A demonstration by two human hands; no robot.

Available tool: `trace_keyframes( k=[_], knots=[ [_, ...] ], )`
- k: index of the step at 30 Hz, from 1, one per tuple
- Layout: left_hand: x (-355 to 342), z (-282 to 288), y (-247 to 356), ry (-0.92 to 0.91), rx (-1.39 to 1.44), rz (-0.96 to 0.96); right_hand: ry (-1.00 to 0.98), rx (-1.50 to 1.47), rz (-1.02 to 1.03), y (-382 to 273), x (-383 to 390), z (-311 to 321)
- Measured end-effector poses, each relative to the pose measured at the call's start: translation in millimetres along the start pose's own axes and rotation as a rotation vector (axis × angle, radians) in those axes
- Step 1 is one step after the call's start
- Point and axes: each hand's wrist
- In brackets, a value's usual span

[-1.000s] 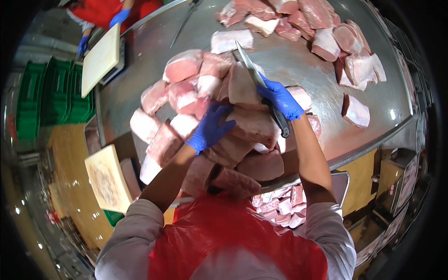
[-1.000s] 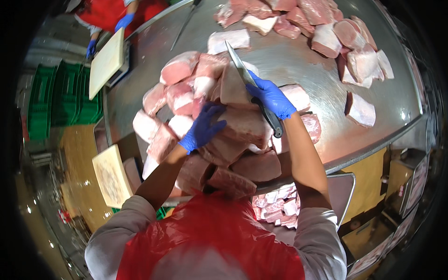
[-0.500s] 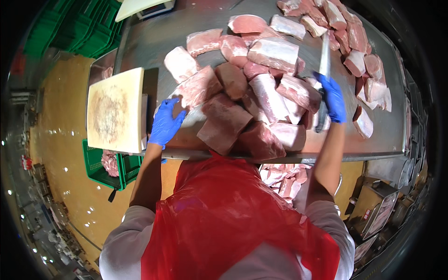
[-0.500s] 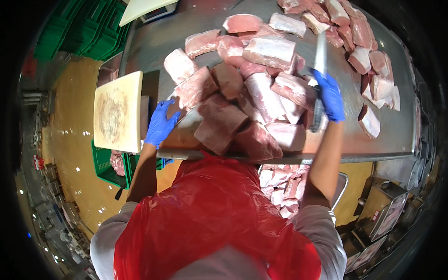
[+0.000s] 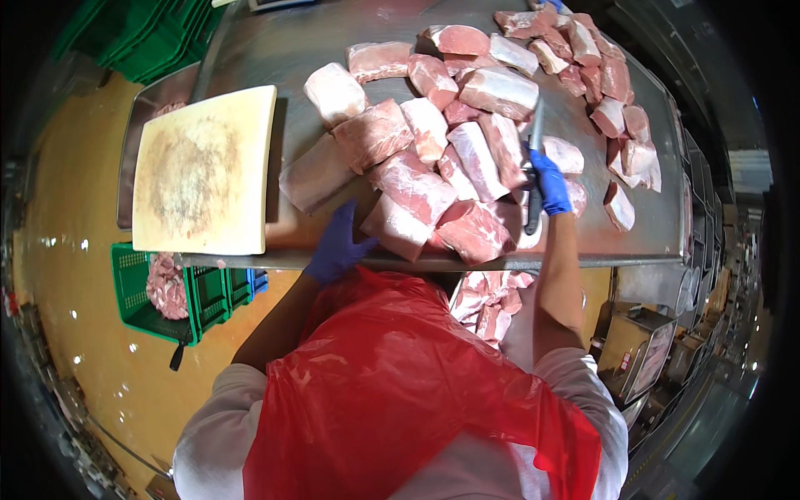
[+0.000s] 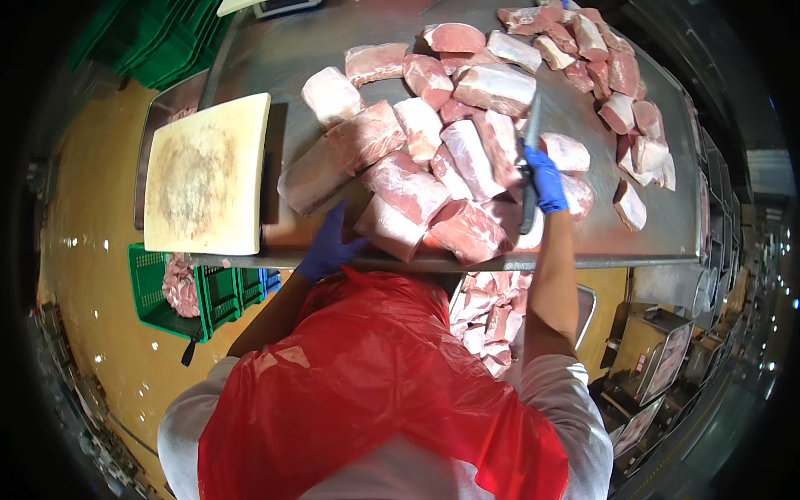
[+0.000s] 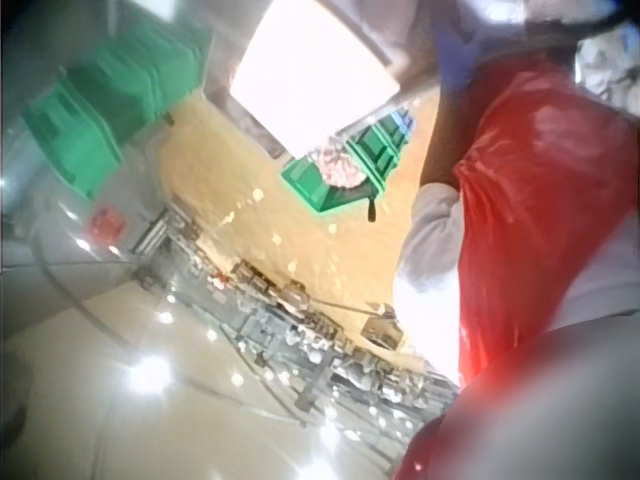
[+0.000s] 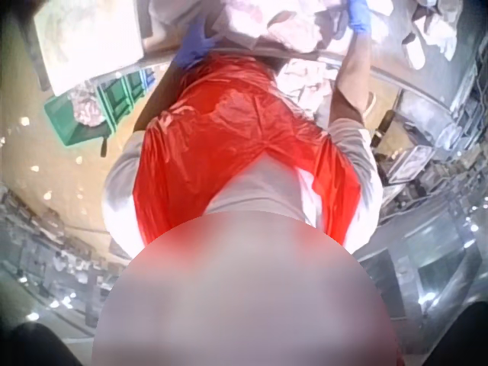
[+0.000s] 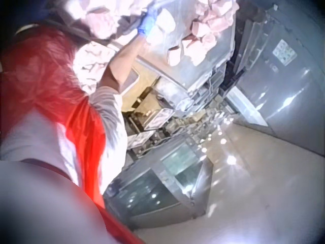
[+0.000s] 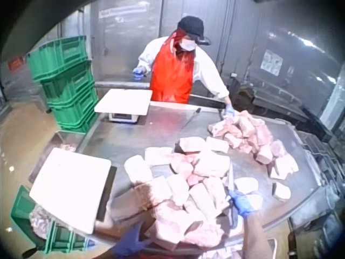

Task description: The person cuts large pieces of raw meat on a cutting board using a knife, separating fat and trimming portions. The trimmed pieces are placed into a green basket and a metal tray. The person wears blue gloves and a red apron while working at a stainless steel table.

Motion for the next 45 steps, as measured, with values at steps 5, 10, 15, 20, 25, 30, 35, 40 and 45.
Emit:
trace_keyframes(
  k=[5, 10, 15, 20, 25, 30, 35, 40, 45],
  knots=[
    [-32.2, -0.2, -1.8, -0.048, 0.126, -0.009, -0.001, 0.006, 0.21, 31.1, -5.7, -51.0],
    [-64.0, -16.3, -45.6, 0.214, 0.365, 0.078, -0.1, -0.045, 0.122, 20.7, 17.8, -70.6],
    [-91.6, -0.7, -55.2, 0.424, 0.599, 0.085, -0.005, -0.115, 0.069, 25.3, 120.3, -87.1],
    [-129.2, -42.3, -83.0, 0.82, 0.711, 0.501, -0.203, -0.262, -0.092, 82.1, 132.7, -179.2],
    [-142.8, -45.7, -53.3, 0.79, 0.631, 0.597, -0.128, -0.444, -0.041, 96.6, 90.6, -210.4],
    [-122.8, -18.0, -25.3, 0.599, 0.806, 0.553, -0.201, -0.816, 0.011, 113.3, 87.6, -193.1],
    [-45.2, 46.7, 37.9, 0.47, 1.064, 0.114, -0.348, -0.971, -0.05, 119.3, 119.6, -180.5],
    [17.8, 134.2, 67.7, 0.559, 0.436, -0.145, -0.787, -0.948, 0.126, 45.3, 185.4, -227.6],
    [50.7, 225.7, 57.1, 0.774, 0.829, 0.057, -1.047, -0.776, 0.167, -25.3, 174.1, -315.8]
  ],
)
Point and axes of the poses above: each hand's wrist, its own x-axis away from the middle knuckle, its own z-axis out of the back of the hand, y = z × x, and after that the axes turned 9 degrees about -z, right-handed
